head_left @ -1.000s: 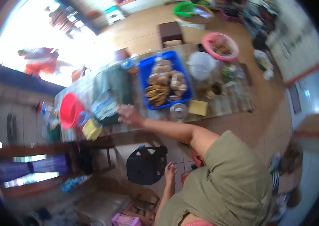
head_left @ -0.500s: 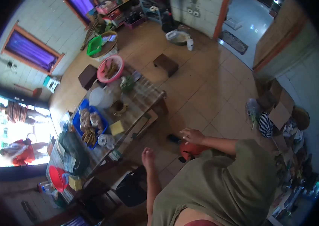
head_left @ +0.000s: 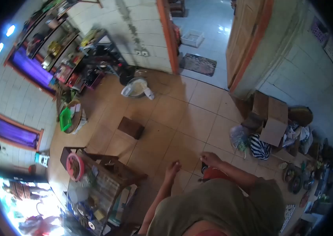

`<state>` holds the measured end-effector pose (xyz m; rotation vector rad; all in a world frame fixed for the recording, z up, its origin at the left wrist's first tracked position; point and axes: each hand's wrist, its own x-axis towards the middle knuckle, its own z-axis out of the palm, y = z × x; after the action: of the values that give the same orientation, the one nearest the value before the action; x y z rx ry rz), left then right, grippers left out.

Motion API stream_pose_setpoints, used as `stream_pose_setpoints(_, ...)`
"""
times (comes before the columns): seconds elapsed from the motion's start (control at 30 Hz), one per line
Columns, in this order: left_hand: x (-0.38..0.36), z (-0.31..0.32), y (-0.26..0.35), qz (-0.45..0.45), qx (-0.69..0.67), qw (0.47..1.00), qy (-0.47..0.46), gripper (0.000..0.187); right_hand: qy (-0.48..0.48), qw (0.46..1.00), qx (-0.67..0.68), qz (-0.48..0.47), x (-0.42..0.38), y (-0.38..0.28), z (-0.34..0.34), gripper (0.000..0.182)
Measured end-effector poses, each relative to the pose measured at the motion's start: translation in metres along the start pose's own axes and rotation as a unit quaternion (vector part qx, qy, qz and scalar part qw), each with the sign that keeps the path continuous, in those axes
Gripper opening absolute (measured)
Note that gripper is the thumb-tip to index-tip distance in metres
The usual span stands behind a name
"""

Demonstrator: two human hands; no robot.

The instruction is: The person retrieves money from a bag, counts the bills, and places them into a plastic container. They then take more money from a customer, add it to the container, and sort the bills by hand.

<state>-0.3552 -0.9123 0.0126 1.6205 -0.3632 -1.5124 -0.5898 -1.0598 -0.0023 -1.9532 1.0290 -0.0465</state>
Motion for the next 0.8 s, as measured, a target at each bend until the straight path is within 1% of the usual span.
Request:
stream_pose_setpoints(0.03,0.022,0.021,0.03,0.035,0.011,0.999,-0.023,0.032,0.022,0.999,-0.021,-0.016,0.017,0.002,-0.022,0.036)
stream_pose_setpoints(0.07,0.046,0.042,0.062,0.074,0.017,0.996,-0.048,0.031,0.058,0.998,-0.006,-0.016,0.036,0.003,-0.048,0.035)
stream_pose_setpoints(0.1,0.069,0.061,0.089,0.069,0.017,0.996,-0.053,0.031,0.09,0.996,0.003,-0.016,0.055,-0.001,-0.08,0.034)
stream_pose_setpoints(0.17,0.11,0.09,0.134,0.121,0.035,0.987,-0.103,0.03,0.146,0.981,0.128,-0.016,0.089,-0.01,-0.133,0.033)
stream_pose_setpoints(0.2,0.13,0.1,0.153,0.118,0.035,0.987,-0.105,0.03,0.146,0.981,0.129,-0.013,0.105,-0.013,-0.153,0.033)
stream_pose_setpoints(0.27,0.174,0.117,0.189,0.136,0.078,0.979,-0.132,0.029,0.217,0.95,0.224,-0.029,0.139,-0.012,-0.19,0.03)
stream_pose_setpoints(0.3,0.194,0.12,0.201,0.137,0.078,0.978,-0.135,0.029,0.22,0.95,0.222,-0.029,0.155,-0.004,-0.202,0.03)
stream_pose_setpoints(0.37,0.242,0.126,0.232,0.142,0.145,0.968,-0.151,0.03,0.172,0.967,0.187,0.006,0.188,0.019,-0.224,0.029)
stream_pose_setpoints(0.4,0.267,0.13,0.254,0.147,0.141,0.967,-0.156,0.03,0.177,0.968,0.18,0.006,0.204,0.036,-0.232,0.029)
stream_pose_setpoints(0.47,0.306,0.142,0.294,0.108,0.161,0.973,-0.125,0.031,0.142,0.967,0.213,-0.02,0.227,0.074,-0.245,0.028)
stream_pose_setpoints(0.5,0.325,0.152,0.322,0.107,0.162,0.973,-0.129,0.031,0.144,0.966,0.213,-0.016,0.238,0.084,-0.263,0.028)
stream_pose_setpoints(0.57,0.357,0.172,0.4,0.146,0.165,0.948,-0.228,0.036,0.158,0.974,0.158,0.039,0.254,0.105,-0.294,0.028)
stream_pose_setpoints(0.63,0.372,0.215,0.5,0.207,0.209,0.884,-0.364,0.04,0.162,0.976,0.093,0.115,0.273,0.125,-0.337,0.028)
stream_pose_setpoints(0.67,0.369,0.249,0.556,0.271,0.2,0.816,-0.47,0.041,0.174,0.975,0.08,0.113,0.292,0.135,-0.362,0.028)
stream_pose_setpoints(0.7,0.356,0.283,0.607,0.324,0.183,0.735,-0.567,0.042,0.225,0.961,0.088,0.135,0.302,0.147,-0.378,0.027)
stream_pose_setpoints(0.73,0.337,0.316,0.652,0.388,0.201,0.632,-0.64,0.046,0.269,0.944,0.101,0.162,0.309,0.159,-0.391,0.026)
stream_pose_setpoints(0.77,0.316,0.355,0.694,0.433,0.159,0.474,-0.75,0.045,0.266,0.943,0.1,0.175,0.319,0.175,-0.405,0.026)
stream_pose_setpoints(0.8,0.294,0.381,0.716,0.431,0.097,0.414,-0.795,0.034,0.291,0.937,0.095,0.17,0.334,0.189,-0.423,0.03)
